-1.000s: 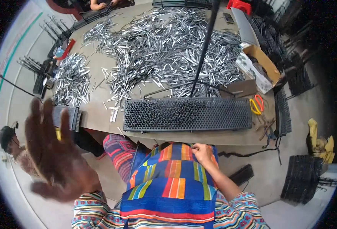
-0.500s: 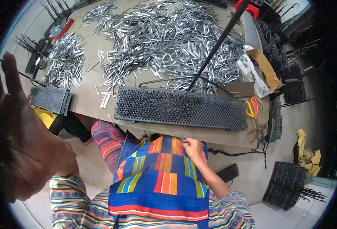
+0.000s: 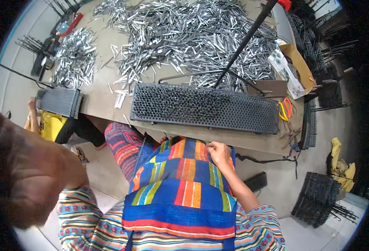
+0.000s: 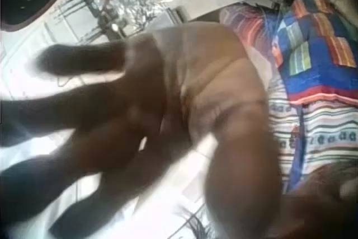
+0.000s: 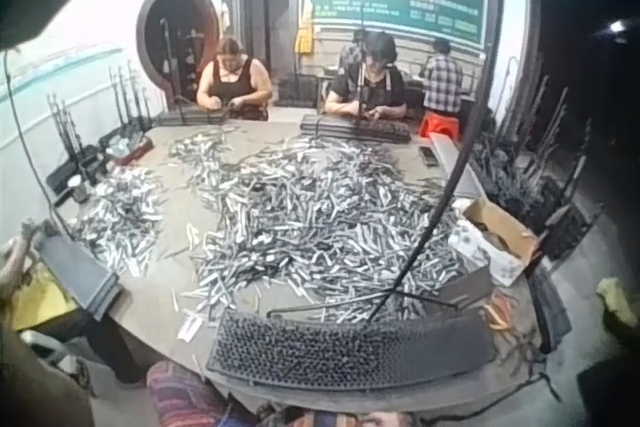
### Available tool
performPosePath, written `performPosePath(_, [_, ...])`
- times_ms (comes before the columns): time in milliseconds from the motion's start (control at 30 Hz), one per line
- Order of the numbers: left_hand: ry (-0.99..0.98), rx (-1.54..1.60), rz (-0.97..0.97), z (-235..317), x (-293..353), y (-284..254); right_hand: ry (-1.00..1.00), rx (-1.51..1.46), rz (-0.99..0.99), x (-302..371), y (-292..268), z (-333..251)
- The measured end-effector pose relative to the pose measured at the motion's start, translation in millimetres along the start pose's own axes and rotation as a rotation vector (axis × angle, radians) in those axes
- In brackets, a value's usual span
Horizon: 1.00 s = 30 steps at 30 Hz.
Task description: Insert small metal spikes into a perforated mesh panel to assemble a component.
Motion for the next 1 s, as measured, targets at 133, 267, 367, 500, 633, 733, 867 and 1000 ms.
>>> performPosePath(133, [0.364,-0.428,-0.248,5.0,58.4,69.0,-0.052,-0.044,-0.017,-6.9,8.3,3.2])
performPosePath(267, [0.355,-0.671,-0.578,-136.3,34.8,96.5,-0.189,0.048,0.046,-6.7,3.2,-4.0])
performPosePath(367, [0.278,-1.019,-0.740,-244.3,31.7,87.1,-0.161,0.053,0.028,-6.0,2.2,-11.0])
performPosePath(500, [0.258,-1.219,-0.969,-335.6,40.0,106.5,-0.116,0.037,0.035,-6.3,3.7,-2.8])
performPosePath(633, [0.460,-1.158,-1.206,-392.0,47.1,154.3,-0.063,0.053,-0.006,-5.8,2.7,-7.2])
performPosePath(733, [0.455,-1.300,-1.199,-432.4,38.6,172.8,-0.125,0.045,0.039,-10.7,2.3,-12.6])
performPosePath(867, [0.417,-1.381,-1.084,-462.6,22.3,176.5,-0.107,0.011,-0.001,-13.8,2.2,-14.9])
performPosePath(1000, [0.468,-1.446,-1.025,-475.1,32.7,183.6,-0.102,0.011,-0.004,-12.6,2.2,-10.8])
Point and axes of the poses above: each hand's wrist, its own x-axis away from the middle knuckle, its own y-axis out of the palm, z = x × y, the point moved 6 cm from there along -x, towards the middle knuckle, and after that the axes turned 3 degrees about -z, right-handed, at the moved point
